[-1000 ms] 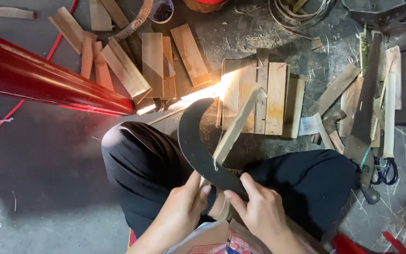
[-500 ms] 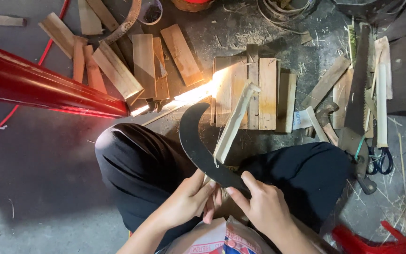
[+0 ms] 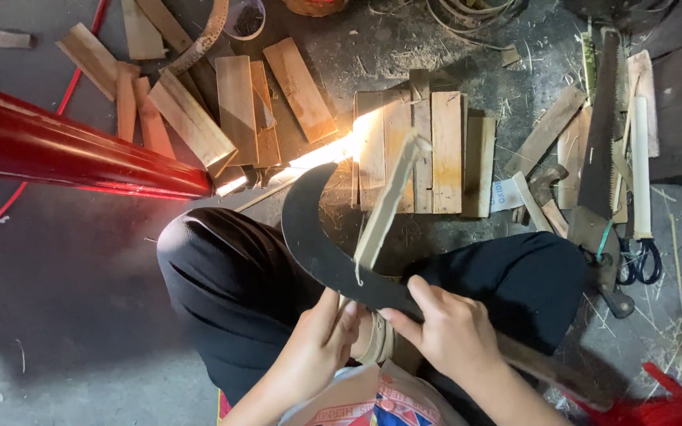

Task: A person shaves a wooden stick with a billhook, periodically measuring it with a tape measure to reach desired dimensions.

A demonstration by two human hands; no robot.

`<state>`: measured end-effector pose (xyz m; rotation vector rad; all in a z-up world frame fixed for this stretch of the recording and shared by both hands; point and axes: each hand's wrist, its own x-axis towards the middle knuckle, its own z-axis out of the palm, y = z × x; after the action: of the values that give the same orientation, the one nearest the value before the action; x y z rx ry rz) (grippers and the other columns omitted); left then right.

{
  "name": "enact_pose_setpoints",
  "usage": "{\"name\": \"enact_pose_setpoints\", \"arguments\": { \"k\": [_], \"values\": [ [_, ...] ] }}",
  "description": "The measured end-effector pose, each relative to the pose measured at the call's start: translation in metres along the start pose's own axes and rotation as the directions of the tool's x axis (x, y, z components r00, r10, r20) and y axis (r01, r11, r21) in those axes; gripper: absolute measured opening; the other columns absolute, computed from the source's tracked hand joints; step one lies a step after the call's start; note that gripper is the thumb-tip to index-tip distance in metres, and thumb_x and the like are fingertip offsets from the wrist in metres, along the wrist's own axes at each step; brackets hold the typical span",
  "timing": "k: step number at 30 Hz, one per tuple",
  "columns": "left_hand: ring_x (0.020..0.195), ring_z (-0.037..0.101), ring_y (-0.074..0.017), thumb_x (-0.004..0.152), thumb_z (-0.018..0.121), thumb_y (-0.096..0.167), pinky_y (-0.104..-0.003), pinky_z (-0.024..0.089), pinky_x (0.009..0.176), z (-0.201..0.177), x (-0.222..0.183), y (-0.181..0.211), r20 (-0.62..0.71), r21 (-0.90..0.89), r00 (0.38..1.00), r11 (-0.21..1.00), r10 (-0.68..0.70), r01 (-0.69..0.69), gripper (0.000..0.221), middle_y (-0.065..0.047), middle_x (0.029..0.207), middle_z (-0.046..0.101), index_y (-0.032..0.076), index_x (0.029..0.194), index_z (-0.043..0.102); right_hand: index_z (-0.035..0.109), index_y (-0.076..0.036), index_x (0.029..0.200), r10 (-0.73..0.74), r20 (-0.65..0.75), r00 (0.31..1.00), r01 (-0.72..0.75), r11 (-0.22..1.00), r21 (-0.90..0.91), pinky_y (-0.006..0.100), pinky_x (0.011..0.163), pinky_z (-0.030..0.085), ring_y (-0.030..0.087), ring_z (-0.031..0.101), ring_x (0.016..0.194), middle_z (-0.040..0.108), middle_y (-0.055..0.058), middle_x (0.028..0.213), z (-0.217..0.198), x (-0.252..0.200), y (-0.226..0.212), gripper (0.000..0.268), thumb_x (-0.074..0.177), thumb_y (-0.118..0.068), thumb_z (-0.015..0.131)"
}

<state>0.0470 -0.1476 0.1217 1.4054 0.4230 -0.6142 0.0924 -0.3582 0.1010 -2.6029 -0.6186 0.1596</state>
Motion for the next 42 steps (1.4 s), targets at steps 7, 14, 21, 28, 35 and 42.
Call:
{"name": "enact_pose_setpoints", "arguments": {
  "k": [7,14,21,28,35,42],
  "values": [
    [0.048,0.034,-0.0109,0.110,0.046,0.016,-0.030,0.029,0.044,0.003,-0.011,-0.004,0.000,-0.044,0.998,0.997,-0.063,0.063,0.013,-0.002,0.063,0.047,0.007,0.106,0.055,0.051,-0.014,0.084,0.011,0.131,0.991,0.005,0.992,-0.123,0.034,0.033,0.052,0.019,0.062,0.036,0.066,0.002,0.053,0.004,0.006,0.024,0.051,0.096,-0.063,0.052],
    [0.049,0.037,-0.0124,0.108,0.045,0.016,-0.030,0.030,0.046,-0.002,-0.014,0.010,-0.025,-0.016,0.987,0.987,-0.161,0.160,0.021,-0.005,0.066,0.054,0.012,0.123,0.058,0.058,-0.009,0.098,0.069,0.136,0.988,-0.065,0.997,-0.034,0.034,0.033,0.050,0.019,0.058,0.033,0.059,0.003,0.049,-0.013,0.023,0.029,0.043,0.091,-0.051,0.061],
    [0.050,0.042,-0.0116,0.106,0.044,0.016,-0.028,0.032,0.047,-0.003,-0.010,-0.007,-0.012,0.006,0.988,0.988,-0.157,0.157,0.030,-0.005,0.070,0.059,0.013,0.132,0.057,0.060,-0.007,0.100,-0.047,0.091,0.995,0.048,0.999,-0.002,0.037,0.035,0.050,0.023,0.063,0.035,0.066,0.006,0.056,-0.015,0.006,0.007,0.042,0.086,-0.042,0.078],
    [0.049,0.031,-0.0113,0.111,0.046,0.015,-0.030,0.021,0.044,0.000,-0.002,-0.041,0.071,-0.174,0.984,0.970,-0.161,0.171,0.012,-0.002,0.065,0.043,0.009,0.109,0.057,0.061,-0.012,0.110,0.431,0.054,0.901,-0.429,0.902,-0.039,0.053,0.054,0.052,0.045,0.067,0.052,0.068,0.021,0.057,-0.029,0.032,0.034,0.039,0.096,-0.048,0.057],
    [0.047,0.045,-0.0129,0.101,0.056,0.014,-0.028,0.031,0.043,0.001,-0.006,-0.073,-0.079,-0.126,0.982,0.979,-0.173,0.162,0.026,-0.009,0.071,0.064,0.007,0.126,0.062,0.052,-0.015,0.102,0.393,0.172,0.903,-0.364,0.914,-0.180,0.043,0.046,0.056,0.030,0.068,0.045,0.064,0.007,0.053,-0.028,0.031,0.056,0.048,0.097,-0.062,0.043],
    [0.044,0.035,-0.0137,0.108,0.048,0.015,-0.030,0.027,0.044,-0.007,-0.009,-0.038,-0.030,0.025,0.987,0.987,-0.161,0.162,0.014,-0.005,0.058,0.049,0.007,0.111,0.059,0.054,-0.013,0.097,0.177,0.320,0.931,-0.130,0.978,-0.163,0.023,0.035,0.048,0.011,0.051,0.036,0.049,-0.008,0.049,-0.014,0.013,0.050,0.065,0.095,-0.073,0.029]
  ]
}}
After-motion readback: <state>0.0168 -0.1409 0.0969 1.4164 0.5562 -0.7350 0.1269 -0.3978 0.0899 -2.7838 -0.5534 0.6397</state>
